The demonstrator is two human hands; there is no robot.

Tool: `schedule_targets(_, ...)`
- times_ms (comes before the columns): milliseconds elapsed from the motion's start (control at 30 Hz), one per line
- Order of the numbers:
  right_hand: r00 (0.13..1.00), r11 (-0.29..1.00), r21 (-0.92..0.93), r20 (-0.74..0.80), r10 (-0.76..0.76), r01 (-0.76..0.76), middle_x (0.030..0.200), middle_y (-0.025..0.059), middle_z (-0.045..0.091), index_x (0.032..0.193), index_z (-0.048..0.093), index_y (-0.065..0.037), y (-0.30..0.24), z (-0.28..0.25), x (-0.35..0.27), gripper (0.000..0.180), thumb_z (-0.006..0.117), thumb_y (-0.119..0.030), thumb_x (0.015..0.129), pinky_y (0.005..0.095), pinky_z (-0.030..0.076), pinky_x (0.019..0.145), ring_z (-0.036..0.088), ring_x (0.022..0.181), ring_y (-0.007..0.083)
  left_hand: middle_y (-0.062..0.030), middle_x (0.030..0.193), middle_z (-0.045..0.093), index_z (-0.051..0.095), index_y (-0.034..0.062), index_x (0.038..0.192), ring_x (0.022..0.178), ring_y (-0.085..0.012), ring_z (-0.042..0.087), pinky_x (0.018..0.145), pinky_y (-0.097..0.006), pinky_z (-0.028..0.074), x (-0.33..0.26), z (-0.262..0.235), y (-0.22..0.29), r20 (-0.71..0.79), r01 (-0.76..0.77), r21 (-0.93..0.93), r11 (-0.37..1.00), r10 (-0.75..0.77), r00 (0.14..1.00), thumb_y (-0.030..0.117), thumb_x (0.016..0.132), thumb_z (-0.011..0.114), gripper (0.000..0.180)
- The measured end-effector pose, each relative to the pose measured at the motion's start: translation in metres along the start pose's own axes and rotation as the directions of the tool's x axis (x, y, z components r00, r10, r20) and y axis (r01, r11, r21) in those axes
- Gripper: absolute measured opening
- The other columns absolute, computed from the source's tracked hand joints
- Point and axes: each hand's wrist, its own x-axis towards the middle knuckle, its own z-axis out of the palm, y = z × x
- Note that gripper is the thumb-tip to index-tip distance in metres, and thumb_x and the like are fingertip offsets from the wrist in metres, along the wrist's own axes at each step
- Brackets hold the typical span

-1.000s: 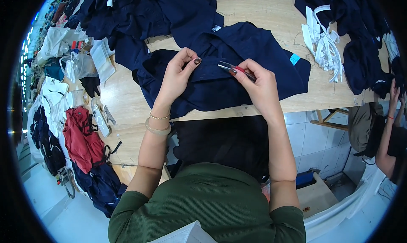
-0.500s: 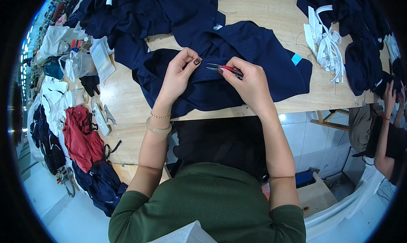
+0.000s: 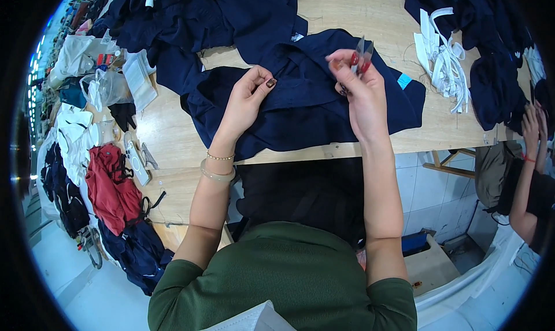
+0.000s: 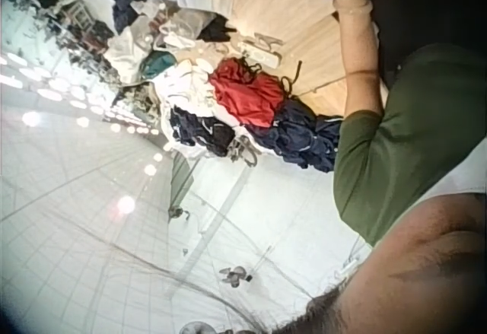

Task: The recorder is using thread snips to trim loose threads from dark blue garments in a factory setting.

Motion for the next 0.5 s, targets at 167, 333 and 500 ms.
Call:
schedule_targets(167,0.916,0.736,-0.595,0.391,-0.088,0.324,0.077,0.0001,0.046,0.111,0.067,-0.007,0.011,0.018,-0.015,0.042,0.076,0.003,0.071,0.0243,0.043,0.062,0.046,0.067,0.0082,0.006,0.076,0.047,0.052,0.0028,0.092,0.071,-0.0018,0.039,0.065,-0.017,0.033,0.002,0.0,-0.002,-0.001,0.029,-0.078,0.997,-0.029,1.0,0.008,0.096,0.054,0.007)
schedule_targets(333,0.852,0.64,-0.568,0.412,-0.323,0.517,0.075,0.0062,0.052,0.095,0.069,-0.002,0.042,0.02,-0.016,0.028,0.07,0.012,0.07,0.0236,0.042,0.057,0.051,0.064,0.0124,0.002,0.071,0.05,0.052,0.0013,0.089,0.069,-0.0044,0.041,0.064,-0.02,0.037,0.004,0.002,-0.003,-0.029,0.042,-0.113,0.993,-0.046,0.999,0.007,0.094,0.057,0.008)
schedule_targets(500,0.953,0.859,-0.415,0.102,-0.284,0.3,0.075,0.0028,0.057,0.081,0.065,0.005,0.018,0.016,-0.012,0.008,0.06,0.005,0.087,0.0184,0.047,0.07,0.059,0.072,0.0078,0.0019,0.071,0.049,0.052,0.0015,0.089,0.068,-0.0051,0.04,0.063,-0.02,0.036,0.003,0.0,-0.004,-0.041,0.059,-0.056,0.997,-0.061,0.997,0.007,0.094,0.057,0.009)
